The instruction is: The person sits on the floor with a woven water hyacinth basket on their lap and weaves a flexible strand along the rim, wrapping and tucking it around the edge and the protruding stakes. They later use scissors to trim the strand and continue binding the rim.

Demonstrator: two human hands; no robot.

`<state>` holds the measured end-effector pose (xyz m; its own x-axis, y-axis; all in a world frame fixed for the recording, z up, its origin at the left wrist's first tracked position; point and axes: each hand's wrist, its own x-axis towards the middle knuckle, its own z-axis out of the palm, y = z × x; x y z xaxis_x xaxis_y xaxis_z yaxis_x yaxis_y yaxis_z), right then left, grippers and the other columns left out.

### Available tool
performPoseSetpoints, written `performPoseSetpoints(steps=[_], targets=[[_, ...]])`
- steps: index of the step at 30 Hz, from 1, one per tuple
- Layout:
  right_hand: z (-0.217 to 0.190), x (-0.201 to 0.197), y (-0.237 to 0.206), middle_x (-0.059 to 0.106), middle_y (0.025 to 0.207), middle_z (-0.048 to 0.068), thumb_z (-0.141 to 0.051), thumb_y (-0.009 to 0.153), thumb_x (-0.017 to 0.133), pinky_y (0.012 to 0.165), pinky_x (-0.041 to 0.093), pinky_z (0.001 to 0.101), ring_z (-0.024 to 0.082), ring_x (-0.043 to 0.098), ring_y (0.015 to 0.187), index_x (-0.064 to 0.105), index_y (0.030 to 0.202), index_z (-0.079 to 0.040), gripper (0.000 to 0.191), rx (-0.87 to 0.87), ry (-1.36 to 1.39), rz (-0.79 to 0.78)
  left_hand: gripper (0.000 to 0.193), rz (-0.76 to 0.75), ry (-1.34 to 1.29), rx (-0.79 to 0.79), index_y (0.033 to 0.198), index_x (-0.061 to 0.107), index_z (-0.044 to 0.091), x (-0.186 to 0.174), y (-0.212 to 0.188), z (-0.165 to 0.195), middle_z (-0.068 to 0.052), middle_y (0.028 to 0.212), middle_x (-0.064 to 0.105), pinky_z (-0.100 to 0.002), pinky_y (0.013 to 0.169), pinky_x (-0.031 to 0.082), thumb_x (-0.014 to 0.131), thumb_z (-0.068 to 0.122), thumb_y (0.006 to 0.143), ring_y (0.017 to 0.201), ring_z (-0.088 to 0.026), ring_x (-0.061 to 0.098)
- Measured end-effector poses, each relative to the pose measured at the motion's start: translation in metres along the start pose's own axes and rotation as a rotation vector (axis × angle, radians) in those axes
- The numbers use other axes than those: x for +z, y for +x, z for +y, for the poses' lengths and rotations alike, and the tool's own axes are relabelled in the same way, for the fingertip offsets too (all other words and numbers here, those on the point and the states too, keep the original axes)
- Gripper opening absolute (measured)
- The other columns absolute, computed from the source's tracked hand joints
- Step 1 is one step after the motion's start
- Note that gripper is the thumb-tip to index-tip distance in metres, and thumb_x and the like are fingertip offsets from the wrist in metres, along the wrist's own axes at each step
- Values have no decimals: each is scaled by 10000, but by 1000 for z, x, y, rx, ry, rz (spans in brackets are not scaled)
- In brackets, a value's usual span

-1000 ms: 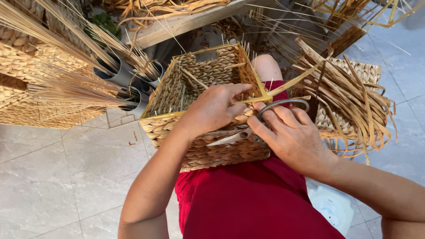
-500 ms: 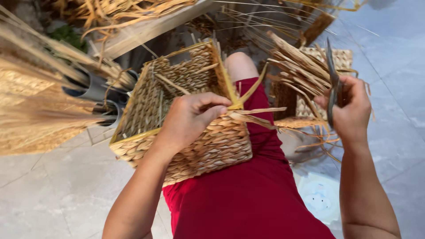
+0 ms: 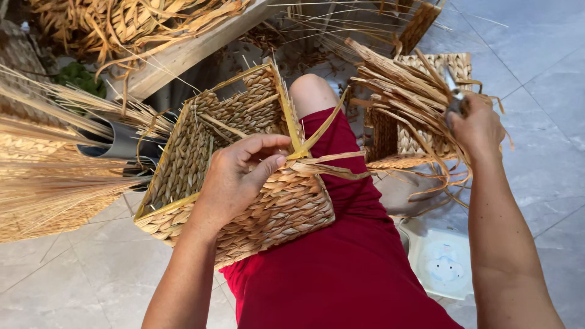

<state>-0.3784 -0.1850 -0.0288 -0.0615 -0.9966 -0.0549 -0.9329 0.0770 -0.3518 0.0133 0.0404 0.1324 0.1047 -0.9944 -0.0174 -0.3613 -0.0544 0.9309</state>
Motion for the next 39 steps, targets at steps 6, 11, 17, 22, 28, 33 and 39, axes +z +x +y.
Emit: performPoseSetpoints(steps=[6,11,17,22,28,33,39], targets=[[-9,-14,11,680,1217,230,-423,835,845,827,493,587,425,619,1111,686,1357,-224,581,-119,-242,-104,210,81,-272,31,1222,718,41,0,-2,-3,-54,1128,738,-220,908,542,656,44,1021,1024,-70,668],[-34,-42,-43,739,1119,122,-190,1096,745,868,544,324,201,709,985,747,1187,-48,169,-430,415,10,182,65,11,87,1175,708,68,9,0,6,-41,1011,784,-232,772,565,669,64,997,889,-79,715],[-108,-56,-141,731,1120,90,-212,914,794,931,527,357,254,705,1032,645,1236,-57,388,-997,539,-72,139,90,147,32,1107,680,66,24,2,19,-64,871,769,-289,696,570,655,98,973,736,-136,735],[-160,-76,-166,681,1094,109,-348,794,902,911,450,439,319,624,981,499,1308,-89,703,-1150,367,187,196,138,127,111,1165,663,78,25,4,19,-67,915,772,-287,710,582,656,91,970,772,-136,747],[-183,-89,-168,608,1119,211,-302,774,864,938,465,450,399,594,1030,531,1290,-39,668,-1229,343,320,215,124,113,67,1179,666,87,25,6,17,-61,864,769,-288,681,568,671,108,965,717,-128,729],[-182,-85,-157,679,1071,109,-96,898,786,811,544,378,250,680,916,606,1311,-64,452,-1186,444,-100,228,97,55,59,1189,676,92,25,5,17,-43,877,772,-279,684,574,660,105,961,726,-104,718],[-172,-94,-126,685,1027,118,-49,927,770,684,537,360,261,668,817,663,1295,-25,384,-1289,427,-30,225,99,89,33,1165,686,97,26,8,19,-36,841,770,-270,673,562,668,134,944,688,-100,703]])
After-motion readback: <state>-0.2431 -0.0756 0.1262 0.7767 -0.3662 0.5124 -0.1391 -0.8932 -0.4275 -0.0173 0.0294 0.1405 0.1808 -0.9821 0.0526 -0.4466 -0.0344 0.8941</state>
